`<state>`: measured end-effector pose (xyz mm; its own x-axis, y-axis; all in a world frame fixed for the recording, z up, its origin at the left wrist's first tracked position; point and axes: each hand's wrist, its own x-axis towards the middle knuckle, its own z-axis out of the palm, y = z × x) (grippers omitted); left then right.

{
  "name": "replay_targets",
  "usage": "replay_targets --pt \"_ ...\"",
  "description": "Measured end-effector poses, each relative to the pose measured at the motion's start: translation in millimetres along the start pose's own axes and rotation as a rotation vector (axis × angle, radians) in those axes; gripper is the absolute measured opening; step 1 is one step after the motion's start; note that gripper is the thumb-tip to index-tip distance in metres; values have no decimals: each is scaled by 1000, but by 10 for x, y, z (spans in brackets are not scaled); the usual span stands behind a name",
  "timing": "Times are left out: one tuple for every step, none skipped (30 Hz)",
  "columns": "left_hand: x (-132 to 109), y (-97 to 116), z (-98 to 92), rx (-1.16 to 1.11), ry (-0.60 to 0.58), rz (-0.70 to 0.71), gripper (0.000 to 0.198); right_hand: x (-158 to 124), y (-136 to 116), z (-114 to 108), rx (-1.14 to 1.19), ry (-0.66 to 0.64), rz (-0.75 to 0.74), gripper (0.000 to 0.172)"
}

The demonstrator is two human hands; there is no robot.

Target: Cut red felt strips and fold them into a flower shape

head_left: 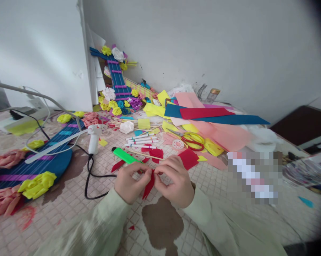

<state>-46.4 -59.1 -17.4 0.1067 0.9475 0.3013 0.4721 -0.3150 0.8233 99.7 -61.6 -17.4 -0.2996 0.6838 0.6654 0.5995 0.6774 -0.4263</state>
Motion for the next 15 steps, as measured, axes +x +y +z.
replay_targets --pt "5 2 1 -10 1 -26 15 1 0 -2 -1 0 0 9" --pt "10 3 1 -25 2 -51 15 1 0 -4 -2 -1 0 9" --pt "15 2 2 -44 0 -75 15 1 -1 -6 -5 -2 1 9" --pt "19 -1 3 -70 -3 -93 15 1 -1 -7 -6 -2 0 9" --pt "23 -5 5 -101 -4 -105 15 0 -2 -8 -7 -3 1 9" --pt "26 -11 6 -130 -4 -112 15 -2 -2 -8 -8 -3 3 8" --pt "30 -18 8 -155 -3 -118 14 -4 -1 -7 -6 -4 5 8" --pt "33 -25 9 -176 -2 -125 14 -6 -1 -6 -4 -4 7 9" --pt "35 -33 10 -194 -1 -131 14 -9 0 -5 0 -5 8 9" --pt "38 -40 11 -210 0 -137 14 -10 2 -4 4 -5 10 9" --pt "39 -46 11 -222 1 -144 14 -11 2 -4 9 -6 11 9" --pt "40 -51 11 -232 4 -151 14 -11 2 -4 14 -6 11 9" --pt "41 -55 10 -241 8 -155 14 -10 1 -5 18 -7 13 9" --pt "41 -57 10 -246 14 -160 15 -8 -1 -8 22 -7 15 9" --pt "40 -57 9 -249 16 -163 15 -4 -5 -11 26 -7 19 9"
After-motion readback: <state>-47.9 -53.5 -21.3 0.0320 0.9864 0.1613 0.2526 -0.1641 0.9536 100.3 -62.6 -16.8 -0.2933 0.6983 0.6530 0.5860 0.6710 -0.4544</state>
